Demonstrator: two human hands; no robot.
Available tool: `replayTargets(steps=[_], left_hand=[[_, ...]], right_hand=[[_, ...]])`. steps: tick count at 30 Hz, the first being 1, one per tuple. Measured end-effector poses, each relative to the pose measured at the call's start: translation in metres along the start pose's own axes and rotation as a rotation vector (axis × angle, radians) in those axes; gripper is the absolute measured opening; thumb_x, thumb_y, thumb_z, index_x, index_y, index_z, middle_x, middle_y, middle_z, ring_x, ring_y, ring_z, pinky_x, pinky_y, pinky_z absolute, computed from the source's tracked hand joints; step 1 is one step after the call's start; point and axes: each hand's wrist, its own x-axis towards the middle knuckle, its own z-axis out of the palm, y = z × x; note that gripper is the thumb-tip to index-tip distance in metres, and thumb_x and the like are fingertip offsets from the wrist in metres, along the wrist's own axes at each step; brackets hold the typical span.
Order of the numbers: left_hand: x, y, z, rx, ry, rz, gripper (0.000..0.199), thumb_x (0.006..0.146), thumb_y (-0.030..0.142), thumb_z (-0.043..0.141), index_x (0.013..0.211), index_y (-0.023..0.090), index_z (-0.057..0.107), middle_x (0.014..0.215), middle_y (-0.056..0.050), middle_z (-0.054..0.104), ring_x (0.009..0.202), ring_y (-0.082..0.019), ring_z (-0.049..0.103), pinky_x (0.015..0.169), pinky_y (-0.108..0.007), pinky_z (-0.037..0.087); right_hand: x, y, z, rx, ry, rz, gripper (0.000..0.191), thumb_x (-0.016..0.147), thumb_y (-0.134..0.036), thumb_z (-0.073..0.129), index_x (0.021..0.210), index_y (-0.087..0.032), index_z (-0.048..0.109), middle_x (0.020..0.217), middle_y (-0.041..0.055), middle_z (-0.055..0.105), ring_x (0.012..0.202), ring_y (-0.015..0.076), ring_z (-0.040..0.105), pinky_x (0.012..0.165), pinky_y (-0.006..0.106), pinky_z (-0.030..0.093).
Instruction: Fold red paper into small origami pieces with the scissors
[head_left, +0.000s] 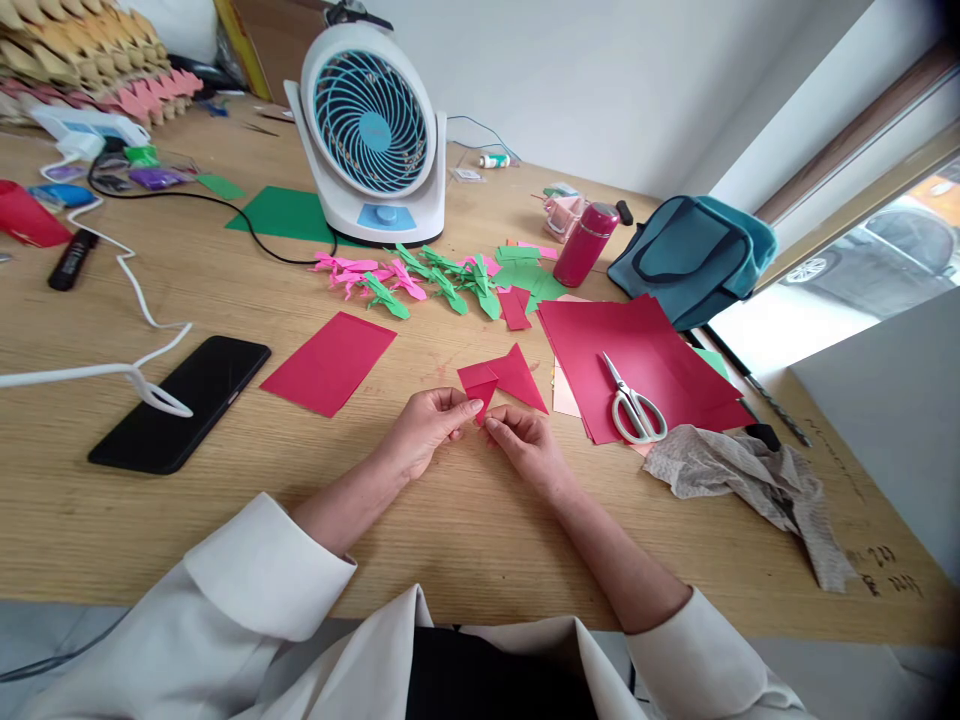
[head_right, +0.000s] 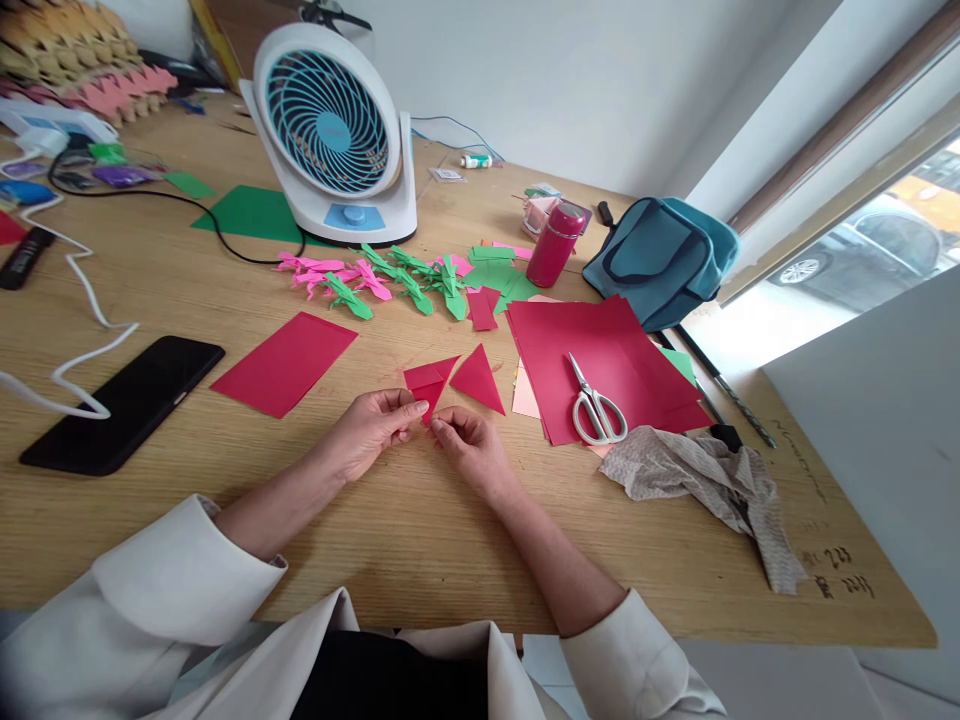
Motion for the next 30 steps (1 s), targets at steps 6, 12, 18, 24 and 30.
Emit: replayTargets(steps=[6,12,18,24,30], left_hand=[[-0.001,-0.003,0.002,0.032,-0.017,-0.001,0.035,0.054,0.038,0.087,0.064,0.014,0.063,0.064,0.001,0.059,0.058,-0.007,0.048,0.055,-0.022,0.035],[0.001,-0.006,0.001,0.090,-0.046,0.041,0.034,0.057,0.040,0.084,0.063,0.014,0.063,0.064,0.001,0.059,0.059,-0.008,0.046,0.056,-0.023,0.034],[0.002,-0.003,0.000,0.171,-0.016,0.178,0.034,0.062,0.042,0.082,0.061,0.015,0.061,0.058,0.004,0.054,0.054,-0.007,0.040,0.054,-0.023,0.030],[0.000,0.000,0.001,0.157,0.002,0.193,0.037,0.060,0.043,0.083,0.059,0.016,0.058,0.054,0.005,0.050,0.053,-0.007,0.039,0.054,-0.023,0.030],[0.000,-0.001,0.001,0.115,0.017,0.145,0.038,0.059,0.042,0.083,0.060,0.015,0.056,0.054,0.005,0.049,0.050,-0.006,0.039,0.051,-0.021,0.030]], right_hand=[[0.001,0.003,0.003,0.025,0.021,-0.002,0.041,0.077,-0.059,0.067,0.072,-0.019,0.061,0.063,-0.0008,0.056,0.059,0.0121,0.047,0.056,0.025,0.039],[0.001,0.004,0.006,0.040,0.053,0.007,0.040,0.076,-0.058,0.068,0.070,-0.020,0.055,0.060,-0.0030,0.050,0.054,0.0105,0.040,0.052,0.025,0.032],[-0.001,0.012,0.007,0.005,0.084,-0.024,0.031,0.082,-0.046,0.065,0.072,-0.020,0.053,0.061,-0.0045,0.044,0.053,0.0100,0.036,0.051,0.026,0.026],[-0.003,0.012,0.007,-0.034,0.087,-0.030,0.029,0.084,-0.043,0.064,0.072,-0.019,0.053,0.061,-0.0044,0.044,0.055,0.0102,0.036,0.052,0.026,0.027],[-0.002,0.003,0.003,-0.020,0.042,-0.016,0.039,0.086,-0.055,0.058,0.071,-0.019,0.058,0.064,-0.0007,0.053,0.059,0.0125,0.046,0.056,0.026,0.035]])
